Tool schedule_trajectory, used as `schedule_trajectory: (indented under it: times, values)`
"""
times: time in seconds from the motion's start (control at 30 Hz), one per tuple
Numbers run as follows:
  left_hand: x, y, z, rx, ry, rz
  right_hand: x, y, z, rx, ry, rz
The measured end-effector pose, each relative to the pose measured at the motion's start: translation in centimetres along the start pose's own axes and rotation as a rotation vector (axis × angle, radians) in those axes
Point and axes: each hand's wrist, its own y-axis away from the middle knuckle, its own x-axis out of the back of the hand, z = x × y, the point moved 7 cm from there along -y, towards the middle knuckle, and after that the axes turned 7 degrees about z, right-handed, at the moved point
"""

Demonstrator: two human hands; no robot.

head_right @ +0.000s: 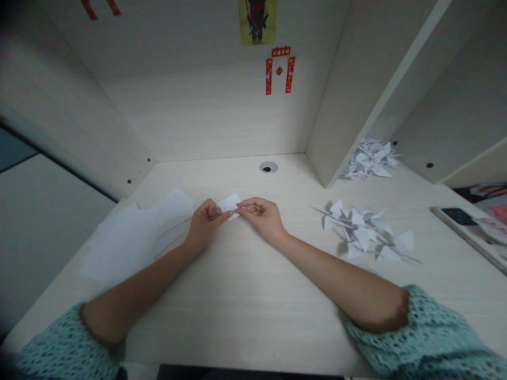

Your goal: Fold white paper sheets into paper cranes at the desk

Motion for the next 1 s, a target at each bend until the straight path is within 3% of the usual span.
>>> schedule_trajectory:
  times: [0.47,0.7,0.87,1.0]
  values:
    - [-0.15,-0.4,-0.41,0.017,0.048,-0.022,-0.04,-0.25,0.01,-0.077,-0.043,0.044]
    - [-0.1,0.01,0.16,-0.059,-0.073,-0.014,-0.6,-0.35,0.09,-0.026,-0.03,-0.053]
    - [-0.03,0.19,0.41,-0.114,-0.193,-0.015,-0.68,-0.35,-0.27,0.05,0.019,-0.05]
    - [-0.09,0.17,0.38,-0.112,-0.164,-0.021,-0.6,-0.21,-0.75,0.049,0.044,0.0]
